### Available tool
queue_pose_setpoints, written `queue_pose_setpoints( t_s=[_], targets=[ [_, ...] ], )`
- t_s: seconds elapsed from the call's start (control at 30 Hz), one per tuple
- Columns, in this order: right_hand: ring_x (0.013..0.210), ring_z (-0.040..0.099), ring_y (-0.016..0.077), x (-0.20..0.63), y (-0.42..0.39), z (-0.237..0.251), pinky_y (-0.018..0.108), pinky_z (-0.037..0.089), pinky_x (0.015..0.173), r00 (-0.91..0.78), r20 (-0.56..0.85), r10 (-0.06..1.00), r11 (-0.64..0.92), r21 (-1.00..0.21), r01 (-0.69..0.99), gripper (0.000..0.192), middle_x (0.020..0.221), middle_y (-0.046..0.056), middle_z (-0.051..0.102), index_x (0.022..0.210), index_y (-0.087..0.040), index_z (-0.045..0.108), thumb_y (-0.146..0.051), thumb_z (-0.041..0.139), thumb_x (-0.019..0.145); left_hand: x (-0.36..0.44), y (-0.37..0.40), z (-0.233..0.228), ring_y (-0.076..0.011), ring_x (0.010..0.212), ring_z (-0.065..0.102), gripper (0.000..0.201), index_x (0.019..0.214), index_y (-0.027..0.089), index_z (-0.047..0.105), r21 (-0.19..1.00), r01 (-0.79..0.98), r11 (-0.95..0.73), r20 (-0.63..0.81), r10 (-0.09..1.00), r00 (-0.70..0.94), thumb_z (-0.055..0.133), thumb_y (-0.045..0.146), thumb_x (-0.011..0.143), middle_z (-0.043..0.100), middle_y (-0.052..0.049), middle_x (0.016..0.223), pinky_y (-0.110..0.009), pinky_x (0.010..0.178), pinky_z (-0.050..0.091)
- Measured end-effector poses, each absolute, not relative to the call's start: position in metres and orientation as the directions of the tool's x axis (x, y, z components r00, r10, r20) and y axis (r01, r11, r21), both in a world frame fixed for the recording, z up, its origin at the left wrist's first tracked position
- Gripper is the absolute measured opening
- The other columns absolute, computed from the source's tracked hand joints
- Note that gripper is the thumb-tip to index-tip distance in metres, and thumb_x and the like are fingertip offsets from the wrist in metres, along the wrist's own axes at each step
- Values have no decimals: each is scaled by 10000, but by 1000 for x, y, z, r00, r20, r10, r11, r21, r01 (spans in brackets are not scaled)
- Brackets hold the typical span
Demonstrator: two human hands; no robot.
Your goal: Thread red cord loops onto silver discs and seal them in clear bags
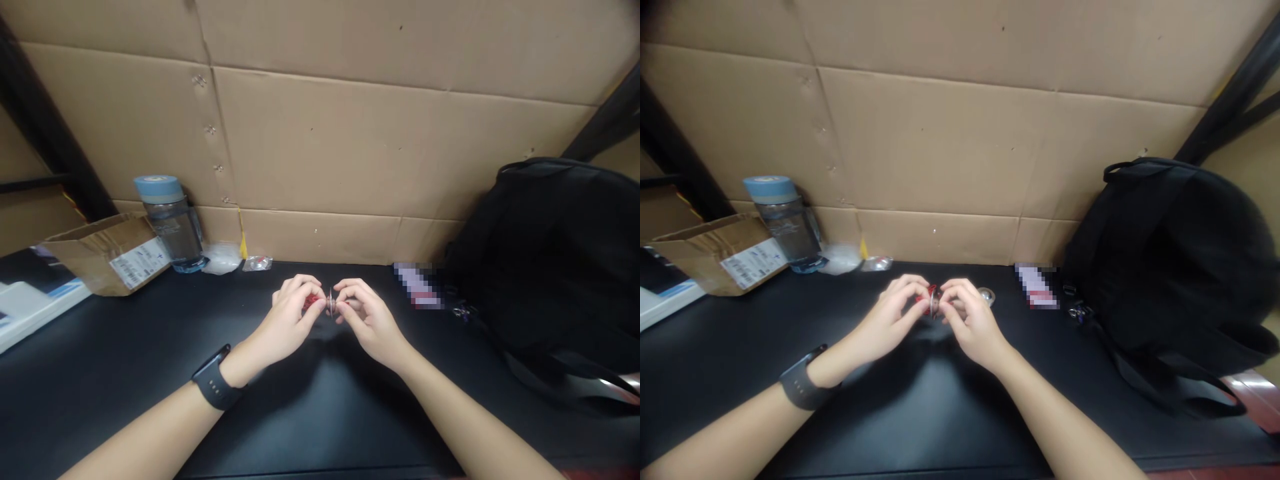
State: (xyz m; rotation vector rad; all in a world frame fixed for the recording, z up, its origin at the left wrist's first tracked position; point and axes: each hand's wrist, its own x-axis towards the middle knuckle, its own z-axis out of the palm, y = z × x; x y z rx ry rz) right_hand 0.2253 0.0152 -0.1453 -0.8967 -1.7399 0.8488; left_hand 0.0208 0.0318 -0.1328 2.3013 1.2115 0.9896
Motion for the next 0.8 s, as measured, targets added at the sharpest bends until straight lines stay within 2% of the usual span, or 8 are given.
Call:
queue_pose_setpoints(
  t_s=[0.2, 0.27, 0.33, 0.4, 0.57, 0.8],
  targets=[
    [812, 717, 163, 222, 17, -148, 358, 659, 714, -234, 362, 902, 378, -925, 28, 201, 1264, 85, 566, 960, -209, 630, -409, 638, 945, 21, 32, -134, -240, 1162, 522, 189, 934, 244, 631, 586, 582, -564, 416, 825, 382, 493, 342, 1017, 600, -38, 1231, -461, 989, 385],
    [822, 730, 170, 222, 18, -149, 360, 661, 713, -232, 336, 913, 341, -940, -21, 223, 1300, 87, 580, 1070, -234, 626, -403, 662, 930, 22, 32, -135, -239, 1155, 523, 185, 936, 241, 630, 582, 585, -565, 418, 825, 381, 496, 340, 1015, 602, -42, 1228, -461, 988, 387],
    [833, 737, 167, 222, 19, -150, 359, 661, 733, -242, 321, 916, 319, -947, -50, 361, 1336, 86, 585, 1260, -285, 584, -382, 676, 925, 22, 32, -136, -239, 1156, 520, 188, 938, 241, 634, 578, 588, -566, 419, 824, 380, 492, 338, 1014, 603, -43, 1225, -461, 993, 388],
    [850, 741, 165, 223, 20, -151, 350, 657, 754, -261, 312, 913, 311, -949, -47, 457, 1352, 83, 584, 1366, -319, 557, -367, 677, 927, 22, 33, -137, -240, 1161, 517, 198, 938, 243, 640, 575, 590, -566, 420, 824, 381, 488, 343, 1014, 605, -44, 1219, -461, 1001, 387],
    [820, 752, 170, 227, 24, -152, 310, 645, 695, -298, 295, 908, 302, -953, -23, 335, 1240, 78, 610, 1227, -263, 704, -381, 687, 914, 21, 37, -139, -232, 1126, 535, 179, 913, 249, 654, 575, 599, -558, 414, 829, 376, 537, 359, 992, 622, -29, 1172, -449, 989, 386],
    [798, 755, 177, 231, 28, -154, 298, 618, 665, -291, 225, 930, 224, -974, -37, 341, 1193, 87, 657, 1204, -246, 707, -316, 729, 870, 18, 42, -140, -234, 1074, 556, 160, 930, 256, 656, 583, 603, -545, 376, 839, 394, 580, 394, 961, 644, -25, 1091, -436, 972, 403]
  ],
)
